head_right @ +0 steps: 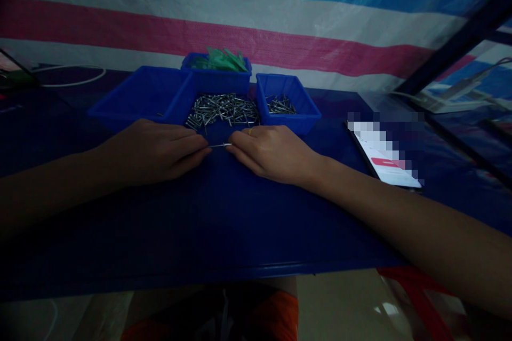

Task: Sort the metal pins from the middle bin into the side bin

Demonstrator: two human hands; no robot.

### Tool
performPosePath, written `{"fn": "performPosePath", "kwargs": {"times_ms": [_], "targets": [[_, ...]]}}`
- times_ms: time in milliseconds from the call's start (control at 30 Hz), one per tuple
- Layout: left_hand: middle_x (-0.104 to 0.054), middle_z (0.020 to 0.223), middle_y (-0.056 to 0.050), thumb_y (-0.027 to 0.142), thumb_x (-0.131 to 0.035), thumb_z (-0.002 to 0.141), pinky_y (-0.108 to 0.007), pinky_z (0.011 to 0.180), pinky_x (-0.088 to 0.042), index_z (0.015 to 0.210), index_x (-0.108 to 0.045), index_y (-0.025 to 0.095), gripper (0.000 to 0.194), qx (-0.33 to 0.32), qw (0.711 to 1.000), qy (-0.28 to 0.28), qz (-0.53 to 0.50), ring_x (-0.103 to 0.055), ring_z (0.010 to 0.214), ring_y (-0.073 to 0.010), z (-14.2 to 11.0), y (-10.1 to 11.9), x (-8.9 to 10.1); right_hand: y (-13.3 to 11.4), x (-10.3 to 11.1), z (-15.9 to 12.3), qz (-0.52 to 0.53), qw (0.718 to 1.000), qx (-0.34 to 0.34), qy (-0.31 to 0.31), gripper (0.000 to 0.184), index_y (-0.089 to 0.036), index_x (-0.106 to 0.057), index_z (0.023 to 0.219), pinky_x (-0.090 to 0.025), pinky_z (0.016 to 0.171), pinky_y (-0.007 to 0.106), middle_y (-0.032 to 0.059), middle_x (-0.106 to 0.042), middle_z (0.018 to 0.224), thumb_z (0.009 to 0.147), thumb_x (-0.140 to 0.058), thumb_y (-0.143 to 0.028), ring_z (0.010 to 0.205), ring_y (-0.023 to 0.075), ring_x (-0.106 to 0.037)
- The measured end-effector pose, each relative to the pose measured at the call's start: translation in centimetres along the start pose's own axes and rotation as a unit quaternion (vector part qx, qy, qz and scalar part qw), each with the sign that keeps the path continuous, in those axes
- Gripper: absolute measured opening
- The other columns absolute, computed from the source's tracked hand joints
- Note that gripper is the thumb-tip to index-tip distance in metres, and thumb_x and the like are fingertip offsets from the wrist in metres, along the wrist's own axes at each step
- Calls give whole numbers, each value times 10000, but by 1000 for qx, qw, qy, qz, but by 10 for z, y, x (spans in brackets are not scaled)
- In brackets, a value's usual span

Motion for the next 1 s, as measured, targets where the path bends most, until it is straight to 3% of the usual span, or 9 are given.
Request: {"fn": "performPosePath", "kwargs": {"times_ms": [100,333,1000], "targets": [[-621,690,-18,300,-270,923,-227,479,-292,818,-583,172,354,3,1000,-11,0,-589,613,-131,1,-1,-1,0,4,0,11,1000,2,28,276,-117,-550,1054,-414,626,253,72,-632,826,918,-395,-300,720,159,-583],[-605,661,-15,333,-275,927,-229,463,-259,820,-577,175,357,7,1000,-8,8,-580,592,-128,0,-1,-2,-2,4,0,1,999,28,37,292,-108,-597,909,-415,631,252,66,-602,738,935,-356,-272,679,148,-561],[-615,681,-22,299,-276,912,-221,471,-295,822,-580,159,347,28,999,-26,0,-581,597,-126,1,-4,-5,-3,10,-3,56,996,26,69,218,-139,-466,1045,-467,650,281,81,-604,912,893,-430,-291,802,171,-584]]}}
Point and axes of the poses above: each hand's wrist, its own z-axis towards the middle knuckle, its own x-axis out of the back of the hand, y = z × x, the point moved 6 cm from there along z, towards the middle knuckle
